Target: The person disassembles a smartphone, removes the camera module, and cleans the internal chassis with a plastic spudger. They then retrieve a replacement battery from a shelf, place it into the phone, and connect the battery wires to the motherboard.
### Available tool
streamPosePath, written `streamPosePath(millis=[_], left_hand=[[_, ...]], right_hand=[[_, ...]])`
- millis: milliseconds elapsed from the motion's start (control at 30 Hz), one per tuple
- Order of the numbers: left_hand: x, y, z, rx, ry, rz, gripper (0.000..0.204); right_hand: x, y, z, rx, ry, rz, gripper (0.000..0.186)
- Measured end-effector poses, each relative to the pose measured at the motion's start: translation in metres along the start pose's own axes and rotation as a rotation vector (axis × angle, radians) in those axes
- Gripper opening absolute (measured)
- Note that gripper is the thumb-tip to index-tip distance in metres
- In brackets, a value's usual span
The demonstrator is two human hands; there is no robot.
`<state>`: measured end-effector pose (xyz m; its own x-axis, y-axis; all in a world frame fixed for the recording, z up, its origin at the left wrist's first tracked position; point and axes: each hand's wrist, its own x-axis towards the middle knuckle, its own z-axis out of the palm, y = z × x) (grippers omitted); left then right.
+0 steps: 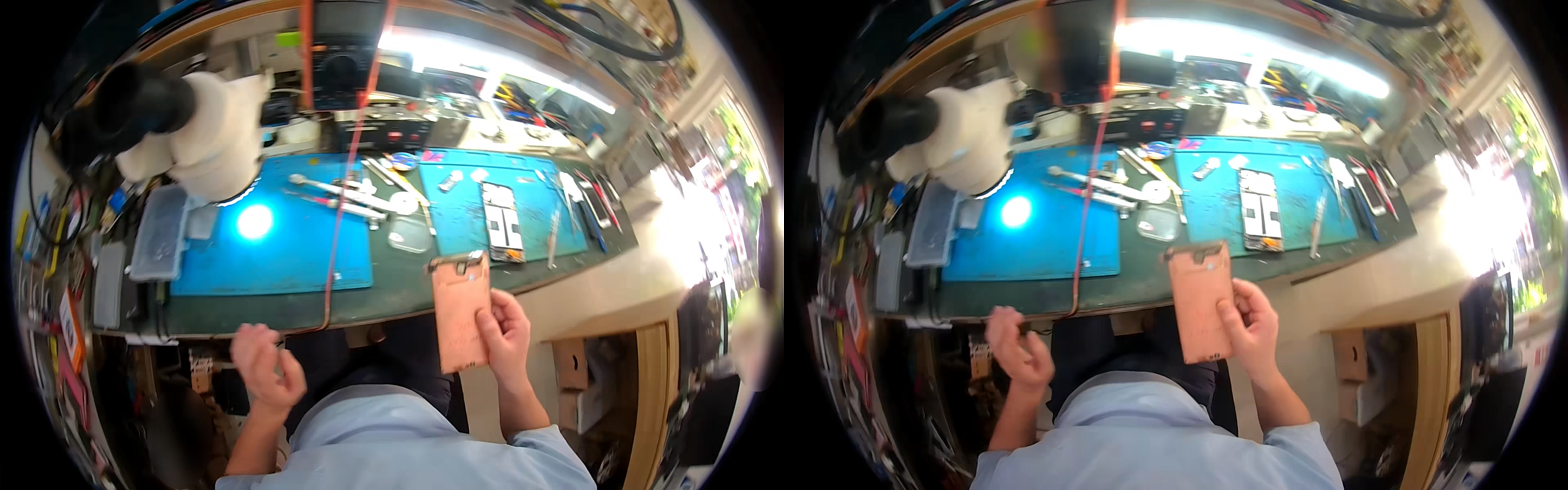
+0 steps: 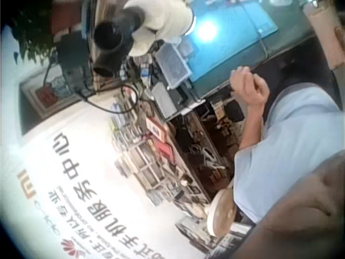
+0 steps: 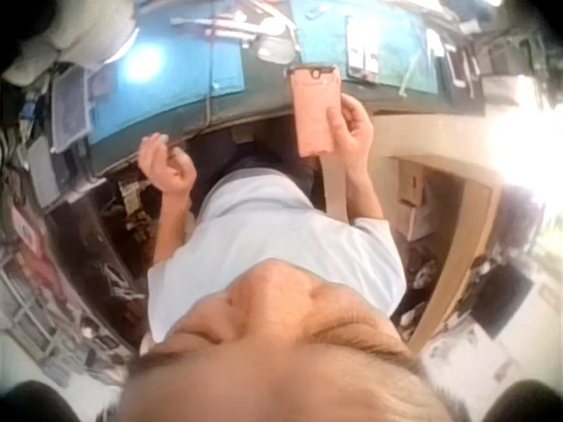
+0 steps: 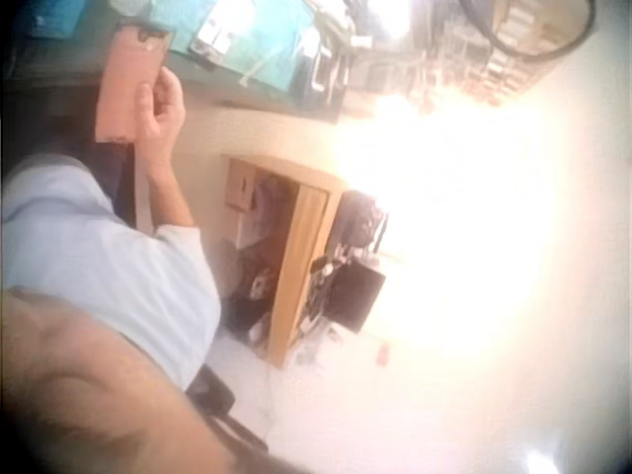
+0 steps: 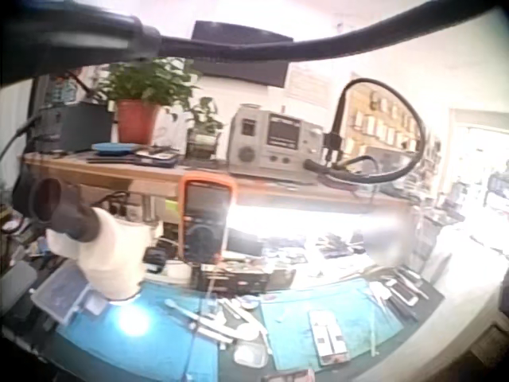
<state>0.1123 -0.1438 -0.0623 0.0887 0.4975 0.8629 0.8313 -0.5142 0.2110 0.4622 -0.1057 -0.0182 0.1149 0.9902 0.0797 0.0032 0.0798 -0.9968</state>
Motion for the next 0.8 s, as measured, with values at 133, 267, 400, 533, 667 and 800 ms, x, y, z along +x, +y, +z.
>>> streamPosePath(millis=[133, 267, 400, 533, 667, 800], left_hand=[[0.050, -0.050, -0.023, 0.465, -0.010, -0.148, 0.045], [0.074, -0.138, -0.075, 0.774, -0.115, -0.349, 0.059], [0.073, -0.190, -0.093, 0.644, -0.386, -0.625, 0.084], [0.096, -0.169, -0.081, 0.681, -0.492, -0.772, 0.098], [0.102, -0.162, -0.073, 0.728, -0.592, -0.790, 0.111], [0.102, -0.169, -0.076, 0.704, -0.619, -0.838, 0.108]], right_hand=[[0.021, -0.012, -0.025, -0.038, 0.190, -0.097, 0.036], [0.050, -0.004, -0.061, -0.107, 0.329, -0.219, 0.037], [0.103, 0.014, -0.144, -0.211, 0.400, -0.103, 0.038], [0.153, 0.029, -0.210, -0.298, 0.476, -0.052, 0.039], [0.177, 0.025, -0.214, -0.453, 0.456, 0.024, 0.038], [0.191, 0.054, -0.240, -0.652, 0.404, -0.063, 0.040]])
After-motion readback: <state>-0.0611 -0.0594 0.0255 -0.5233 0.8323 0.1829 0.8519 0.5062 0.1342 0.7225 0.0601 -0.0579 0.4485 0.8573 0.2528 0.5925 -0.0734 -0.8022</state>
